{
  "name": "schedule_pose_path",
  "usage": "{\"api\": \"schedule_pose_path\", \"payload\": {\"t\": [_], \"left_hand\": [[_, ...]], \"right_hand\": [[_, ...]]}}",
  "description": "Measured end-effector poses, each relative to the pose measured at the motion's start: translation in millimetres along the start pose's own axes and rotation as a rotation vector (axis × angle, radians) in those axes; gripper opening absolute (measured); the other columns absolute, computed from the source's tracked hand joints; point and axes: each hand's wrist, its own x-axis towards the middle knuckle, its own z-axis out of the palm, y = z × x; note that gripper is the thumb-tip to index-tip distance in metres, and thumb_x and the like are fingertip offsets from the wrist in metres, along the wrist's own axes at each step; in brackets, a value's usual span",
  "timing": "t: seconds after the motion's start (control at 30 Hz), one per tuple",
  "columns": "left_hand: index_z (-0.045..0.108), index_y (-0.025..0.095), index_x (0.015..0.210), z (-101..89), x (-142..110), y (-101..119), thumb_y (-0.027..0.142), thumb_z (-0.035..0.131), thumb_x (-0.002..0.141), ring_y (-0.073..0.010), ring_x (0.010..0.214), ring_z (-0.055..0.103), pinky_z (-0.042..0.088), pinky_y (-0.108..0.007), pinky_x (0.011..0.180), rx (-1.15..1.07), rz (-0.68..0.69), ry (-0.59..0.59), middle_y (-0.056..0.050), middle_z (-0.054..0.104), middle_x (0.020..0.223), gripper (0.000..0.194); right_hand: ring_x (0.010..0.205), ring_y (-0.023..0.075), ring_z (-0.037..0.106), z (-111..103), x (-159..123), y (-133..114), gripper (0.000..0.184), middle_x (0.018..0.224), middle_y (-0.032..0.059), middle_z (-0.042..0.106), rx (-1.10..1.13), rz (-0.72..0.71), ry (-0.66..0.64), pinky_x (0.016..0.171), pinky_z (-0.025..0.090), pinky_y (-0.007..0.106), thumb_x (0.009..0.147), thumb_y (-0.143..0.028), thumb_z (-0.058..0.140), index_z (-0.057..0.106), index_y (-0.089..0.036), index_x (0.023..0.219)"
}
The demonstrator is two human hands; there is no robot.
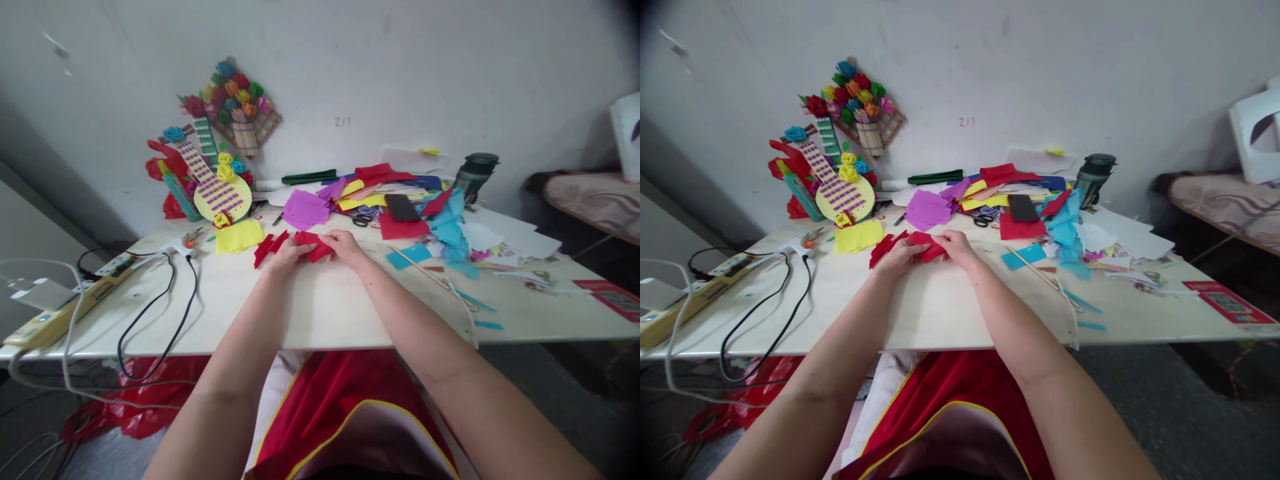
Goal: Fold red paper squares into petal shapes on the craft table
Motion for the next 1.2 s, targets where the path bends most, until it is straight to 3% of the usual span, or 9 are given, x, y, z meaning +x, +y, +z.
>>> {"api": "schedule_pose_path", "payload": {"t": [0.23, 0.43, 0.67, 0.93, 1.2], "left_hand": [[0.066, 0.012, 0.082, -1.2, 3.4, -3.1, 0.027, 0.077, 0.057, -0.0163, 0.069, 0.063, 0.049, -0.028, 0.067, -0.021, 0.028, 0.011, -0.005, 0.068, 0.076, 0.031], [0.066, 0.011, 0.086, -0.7, 4.0, -3.4, 0.025, 0.073, 0.061, -0.0182, 0.069, 0.065, 0.049, -0.029, 0.065, -0.058, 0.072, -0.033, -0.006, 0.068, 0.074, 0.03], [0.065, 0.011, 0.084, 0.7, 3.0, -3.0, 0.025, 0.072, 0.062, -0.0153, 0.063, 0.063, 0.048, -0.025, 0.058, -0.06, 0.102, -0.007, -0.005, 0.067, 0.072, 0.027], [0.064, 0.011, 0.083, 2.3, 2.8, -2.3, 0.026, 0.073, 0.061, -0.0128, 0.056, 0.06, 0.047, -0.023, 0.052, -0.036, 0.081, 0.033, -0.004, 0.065, 0.067, 0.028], [0.064, 0.01, 0.084, 4.8, 1.5, -0.9, 0.028, 0.075, 0.06, -0.0155, 0.063, 0.062, 0.048, -0.024, 0.051, -0.048, 0.061, 0.03, -0.006, 0.067, 0.073, 0.032]], "right_hand": [[0.033, 0.0081, 0.047, -0.8, -1.3, -1.1, 0.031, 0.041, -0.0046, 0.051, -0.002, 0.019, -0.016, 0.035, 0.037, 0.019, 0.073, -0.043, 0.064, 0.054, -0.016, 0.061], [0.036, 0.009, 0.052, -2.7, -4.2, -3.6, 0.026, 0.052, 0.0021, 0.063, 0.075, 0.145, -0.175, 0.035, 0.039, 0.018, 0.075, -0.038, 0.064, 0.059, -0.013, 0.071], [0.03, 0.0078, 0.048, -0.6, -3.1, -2.8, 0.011, 0.046, -0.0012, 0.06, 0.002, 0.214, -0.111, 0.03, 0.034, 0.017, 0.076, -0.021, 0.064, 0.057, -0.013, 0.072], [0.032, 0.0079, 0.049, -0.6, -5.4, -4.9, 0.013, 0.048, -0.0011, 0.061, 0.009, 0.199, -0.134, 0.032, 0.036, 0.017, 0.075, -0.024, 0.065, 0.058, -0.013, 0.076], [0.031, 0.0072, 0.047, 2.2, -4.6, -4.5, 0.017, 0.046, -0.0022, 0.059, -0.046, 0.227, -0.122, 0.032, 0.034, 0.018, 0.069, -0.024, 0.071, 0.058, -0.013, 0.073]]}}
